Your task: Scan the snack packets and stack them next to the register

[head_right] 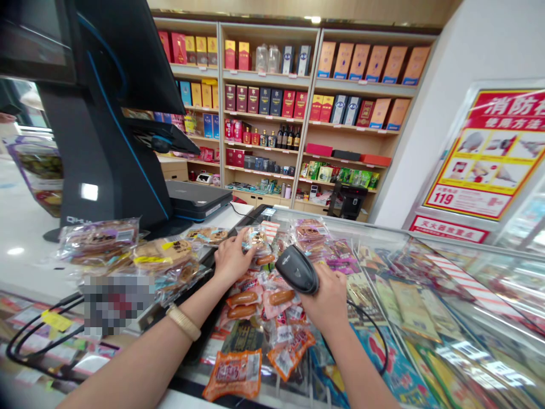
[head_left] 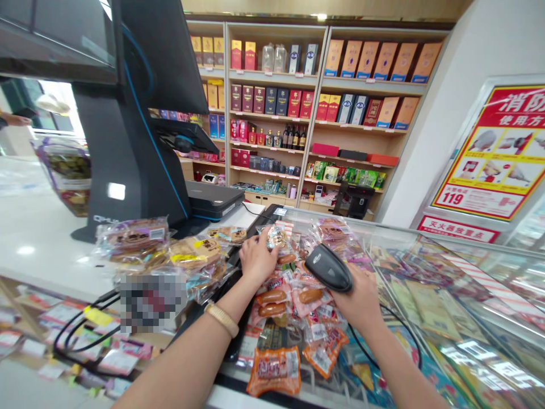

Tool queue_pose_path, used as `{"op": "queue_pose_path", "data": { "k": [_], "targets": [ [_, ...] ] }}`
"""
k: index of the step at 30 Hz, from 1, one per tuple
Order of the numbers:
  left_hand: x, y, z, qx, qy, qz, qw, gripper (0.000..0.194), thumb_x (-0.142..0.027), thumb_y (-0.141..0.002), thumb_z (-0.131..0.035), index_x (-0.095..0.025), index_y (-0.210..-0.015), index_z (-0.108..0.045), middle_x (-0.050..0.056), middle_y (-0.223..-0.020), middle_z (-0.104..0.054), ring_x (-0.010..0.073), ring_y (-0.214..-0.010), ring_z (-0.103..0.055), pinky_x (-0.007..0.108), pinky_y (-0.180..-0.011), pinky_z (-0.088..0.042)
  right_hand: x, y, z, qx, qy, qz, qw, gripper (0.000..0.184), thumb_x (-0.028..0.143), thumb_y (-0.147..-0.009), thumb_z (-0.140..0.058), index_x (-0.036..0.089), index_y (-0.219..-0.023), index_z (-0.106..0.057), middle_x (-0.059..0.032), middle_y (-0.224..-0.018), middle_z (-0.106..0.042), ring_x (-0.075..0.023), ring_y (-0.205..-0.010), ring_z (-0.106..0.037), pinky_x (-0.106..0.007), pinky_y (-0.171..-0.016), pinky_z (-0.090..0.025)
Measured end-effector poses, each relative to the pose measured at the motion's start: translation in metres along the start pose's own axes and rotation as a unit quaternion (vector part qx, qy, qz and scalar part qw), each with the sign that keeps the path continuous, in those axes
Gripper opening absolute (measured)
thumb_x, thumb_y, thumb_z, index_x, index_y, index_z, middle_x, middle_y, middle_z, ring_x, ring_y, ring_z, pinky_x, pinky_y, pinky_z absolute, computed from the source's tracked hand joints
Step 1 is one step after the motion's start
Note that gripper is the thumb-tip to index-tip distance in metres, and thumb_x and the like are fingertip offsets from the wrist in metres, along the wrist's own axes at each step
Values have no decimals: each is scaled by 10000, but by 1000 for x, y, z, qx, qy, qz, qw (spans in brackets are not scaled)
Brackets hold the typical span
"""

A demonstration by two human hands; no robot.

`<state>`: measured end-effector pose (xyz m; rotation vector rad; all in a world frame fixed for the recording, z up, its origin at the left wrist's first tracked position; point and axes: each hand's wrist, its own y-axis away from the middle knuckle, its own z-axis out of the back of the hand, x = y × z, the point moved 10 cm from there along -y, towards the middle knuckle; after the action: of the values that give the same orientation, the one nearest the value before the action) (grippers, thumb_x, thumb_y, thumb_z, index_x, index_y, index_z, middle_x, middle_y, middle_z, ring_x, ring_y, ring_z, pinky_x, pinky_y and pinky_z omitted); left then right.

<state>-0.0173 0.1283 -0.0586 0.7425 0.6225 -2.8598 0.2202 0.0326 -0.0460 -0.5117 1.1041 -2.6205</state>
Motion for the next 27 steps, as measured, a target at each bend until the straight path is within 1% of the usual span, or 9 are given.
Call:
{"op": "queue_pose_path", "data": {
  "k": [2, 4, 8, 10, 13, 17, 20, 23, 27],
  "targets": [
    [-2, 1, -4, 11, -1, -16, 1000, 431, -393, -888, -538, -346, -1314, -580, 121, -1368, -537, 327, -1291, -449, 490, -1041, -354, 0, 0, 1, -2, 2, -1, 1000, 216, 356, -809, -546, 205, -930, -643, -42, -837, -678, -210, -813, -608, -323, -760, -311],
    [-3, 1, -2, 4, 13, -27, 1000, 360, -353, -866, -582, -357, -1217, -659, 96, -1384, -520, 317, -1309, -440, 491, -1066, -343, 1, 0, 2, -5, 3, -2, 1000, 202, 356, -801, -548, 205, -899, -640, -39, -821, -674, -208, -799, -605, -320, -752, -309],
    [-8, 2, 6, -33, 110, -77, 990, 337, -202, -748, -693, -302, -1069, -729, 63, -1310, -512, 249, -1184, -552, 402, -1052, -418, 2, -1, 4, -9, 3, -2, 1000, 198, 346, -791, -550, 201, -894, -638, -33, -823, -667, -205, -794, -603, -317, -750, -308],
    [-11, 3, 8, -40, 160, -103, 981, 329, -142, -717, -692, -268, -1019, -734, 60, -1231, -517, 218, -1118, -583, 358, -1025, -457, 2, -1, 4, -10, 3, -6, 1000, 186, 345, -791, -546, 201, -873, -631, -32, -807, -662, -207, -793, -601, -320, -755, -308],
    [-17, 6, 9, -48, 199, -143, 968, 333, -96, -712, -660, -261, -993, -727, 48, -1119, -538, 205, -1085, -588, 358, -1012, -476, 0, -1, 6, -17, -1, -13, 1000, 173, 338, -785, -546, 202, -856, -625, -35, -804, -665, -209, -800, -600, -326, -770, -310],
    [-27, 13, 17, -67, 226, -198, 951, 315, -91, -718, -662, -262, -975, -725, 37, -1093, -555, 196, -1072, -583, 350, -1005, -476, -4, -2, 6, -21, -9, -8, 1000, 174, 336, -760, -573, 206, -859, -633, -29, -821, -679, -201, -792, -607, -315, -761, -316],
    [-33, 19, 23, -80, 249, -233, 937, 292, -89, -712, -685, -249, -953, -726, 35, -1071, -559, 181, -1027, -592, 326, -975, -486, -9, -3, 6, -19, -19, -18, 999, 171, 338, -769, -583, 206, -862, -641, -28, -824, -686, -199, -794, -616, -308, -747, -327],
    [-35, 21, 24, -81, 261, -243, 931, 285, -91, -709, -695, -245, -947, -724, 33, -1078, -562, 175, -1017, -596, 323, -969, -488, -11, -4, 8, -24, -31, -36, 999, 194, 345, -790, -569, 205, -898, -649, -37, -841, -691, -205, -798, -621, -309, -741, -344],
    [-32, 19, 20, -67, 274, -218, 934, 291, -118, -706, -706, -257, -961, -734, 31, -1099, -564, 180, -1040, -604, 331, -981, -492, -9, -4, 13, -41, -35, -45, 998, 217, 329, -812, -529, 203, -939, -653, -52, -864, -697, -217, -819, -626, -318, -749, -361]
  ]
}}
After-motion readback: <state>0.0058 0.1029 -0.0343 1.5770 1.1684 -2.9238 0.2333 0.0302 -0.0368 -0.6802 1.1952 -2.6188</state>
